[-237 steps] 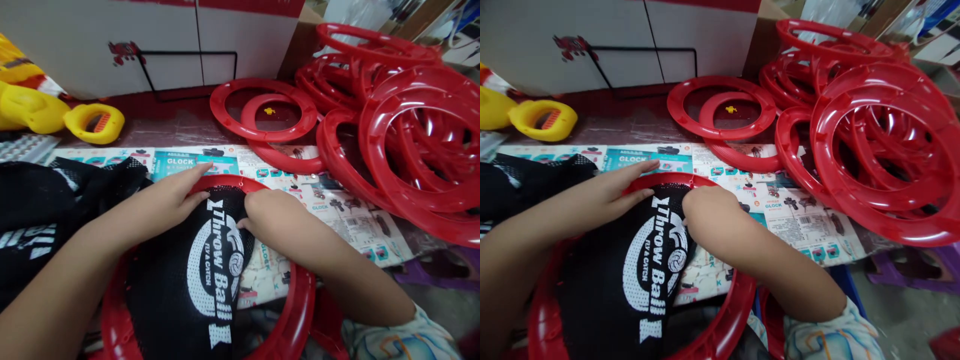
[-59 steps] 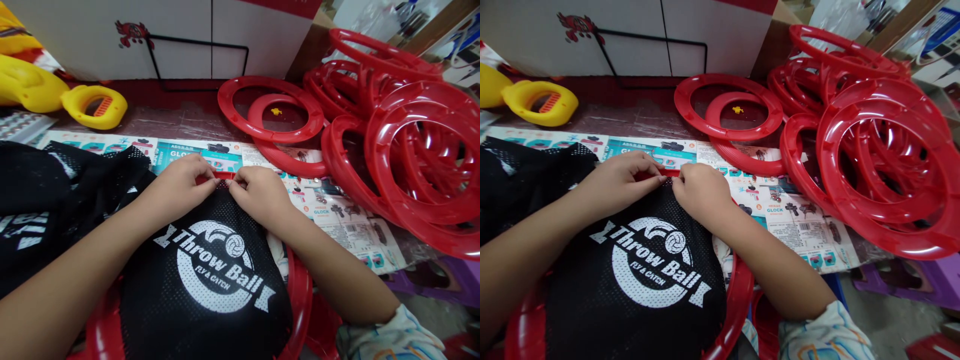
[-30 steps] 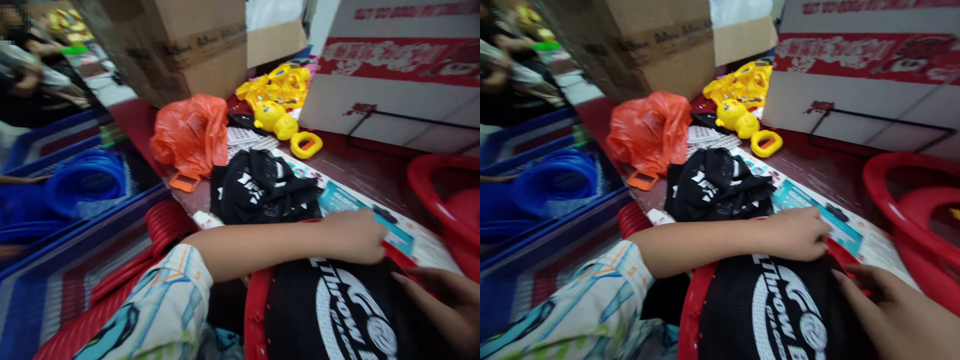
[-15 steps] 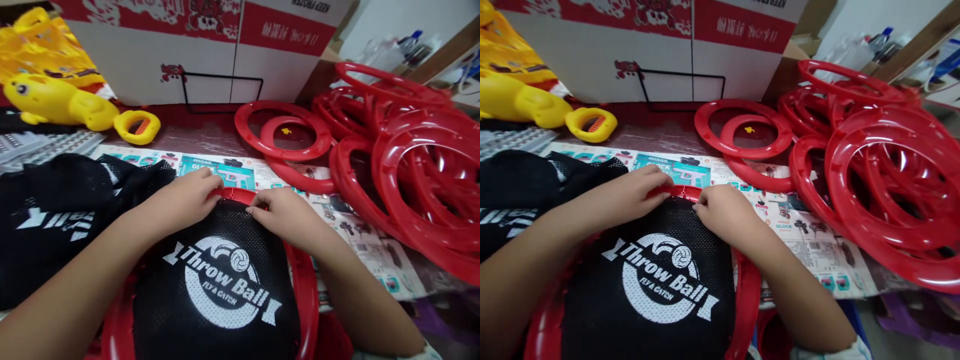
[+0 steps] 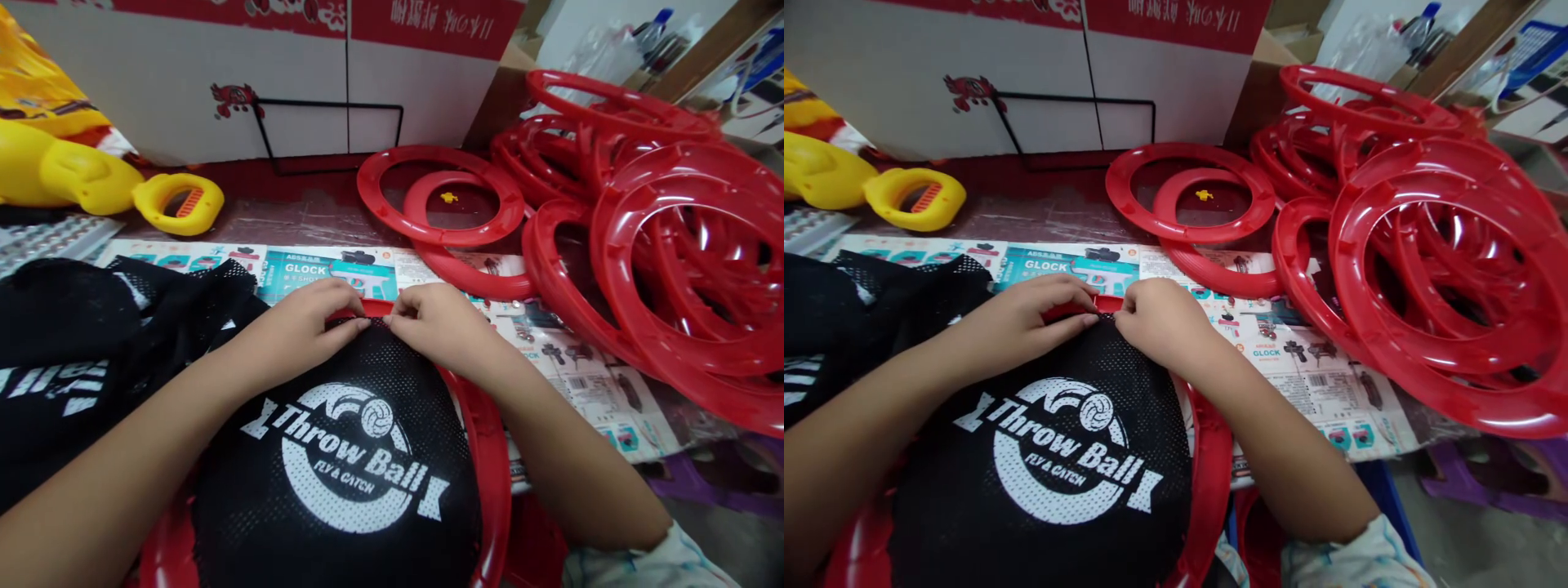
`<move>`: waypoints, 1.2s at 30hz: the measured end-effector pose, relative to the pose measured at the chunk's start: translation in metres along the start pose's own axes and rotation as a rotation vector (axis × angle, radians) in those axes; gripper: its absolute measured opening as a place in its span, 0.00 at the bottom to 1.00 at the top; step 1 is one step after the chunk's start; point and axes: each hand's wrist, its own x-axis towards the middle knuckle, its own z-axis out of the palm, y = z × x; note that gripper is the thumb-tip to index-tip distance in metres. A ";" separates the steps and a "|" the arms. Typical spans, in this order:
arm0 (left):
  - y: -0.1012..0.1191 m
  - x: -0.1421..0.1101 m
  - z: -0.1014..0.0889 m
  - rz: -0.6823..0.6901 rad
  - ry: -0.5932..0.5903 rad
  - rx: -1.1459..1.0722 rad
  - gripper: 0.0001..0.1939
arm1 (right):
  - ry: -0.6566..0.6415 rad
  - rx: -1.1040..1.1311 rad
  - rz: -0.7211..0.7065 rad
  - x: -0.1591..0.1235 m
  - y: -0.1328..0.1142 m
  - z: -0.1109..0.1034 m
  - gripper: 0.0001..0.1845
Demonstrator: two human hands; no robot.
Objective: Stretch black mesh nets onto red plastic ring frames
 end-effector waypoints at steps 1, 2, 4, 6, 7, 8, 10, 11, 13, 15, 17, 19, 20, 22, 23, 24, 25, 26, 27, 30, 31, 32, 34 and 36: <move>0.000 0.000 0.001 -0.018 0.005 -0.003 0.10 | -0.002 -0.004 -0.007 0.001 0.000 0.001 0.08; -0.001 0.001 0.001 -0.032 0.006 -0.004 0.09 | -0.004 -0.007 -0.015 0.002 0.000 0.001 0.08; 0.000 0.001 0.002 -0.044 0.014 -0.001 0.09 | -0.001 -0.010 -0.032 0.003 0.001 0.002 0.08; 0.001 0.001 0.002 -0.040 0.026 0.005 0.09 | 0.006 -0.005 -0.044 0.004 0.002 0.004 0.08; 0.001 0.001 0.002 -0.035 0.035 0.008 0.09 | 0.012 -0.002 -0.049 0.004 0.002 0.004 0.08; 0.002 0.001 0.002 -0.032 0.043 0.012 0.09 | 0.021 -0.002 -0.053 0.004 0.002 0.005 0.08; 0.003 0.001 0.003 -0.033 0.050 0.017 0.09 | 0.037 -0.005 -0.062 0.004 0.003 0.006 0.08; 0.003 0.001 0.003 -0.037 0.053 0.017 0.09 | 0.042 -0.008 -0.064 0.004 0.003 0.006 0.08; 0.004 0.002 0.003 -0.050 0.060 0.016 0.09 | 0.050 -0.011 -0.061 0.005 0.003 0.007 0.08; 0.004 0.003 0.004 -0.068 0.061 0.018 0.10 | 0.051 -0.014 -0.059 0.006 0.003 0.008 0.08; 0.004 0.004 0.003 -0.087 0.057 0.024 0.10 | 0.053 -0.020 -0.063 0.007 0.002 0.009 0.08; 0.003 0.005 0.003 -0.106 0.052 0.031 0.10 | 0.053 -0.022 -0.068 0.008 0.002 0.010 0.07; 0.003 0.006 0.003 -0.111 0.048 0.034 0.10 | 0.055 -0.024 -0.067 0.009 0.002 0.011 0.07; 0.003 0.006 0.003 -0.113 0.045 0.032 0.10 | 0.055 -0.026 -0.061 0.010 0.003 0.010 0.07; 0.002 0.006 0.003 -0.112 0.047 0.030 0.10 | 0.051 -0.025 -0.057 0.010 0.003 0.009 0.07; 0.002 0.006 0.003 -0.112 0.050 0.026 0.10 | 0.046 -0.023 -0.053 0.011 0.003 0.009 0.06; 0.002 0.006 0.003 -0.115 0.052 0.022 0.10 | 0.041 -0.019 -0.047 0.011 0.003 0.008 0.06; 0.002 0.006 0.003 -0.120 0.053 0.018 0.10 | 0.035 -0.015 -0.044 0.011 0.003 0.008 0.06; 0.002 0.006 0.003 -0.125 0.052 0.014 0.09 | 0.030 -0.010 -0.041 0.010 0.002 0.008 0.06; 0.002 0.006 0.003 -0.143 0.049 -0.001 0.08 | 0.025 -0.007 -0.042 0.008 0.002 0.008 0.06; 0.002 0.007 0.002 -0.149 0.047 -0.009 0.08 | 0.027 -0.008 -0.043 0.007 0.002 0.009 0.06; 0.002 0.007 0.002 -0.156 0.046 -0.018 0.08 | 0.030 -0.007 -0.045 0.007 0.002 0.009 0.06; 0.003 0.008 0.002 -0.176 0.043 -0.032 0.08 | 0.031 -0.006 -0.049 0.006 0.001 0.009 0.06; 0.004 0.009 0.001 -0.196 0.044 -0.035 0.08 | 0.026 -0.010 -0.052 0.006 0.000 0.009 0.06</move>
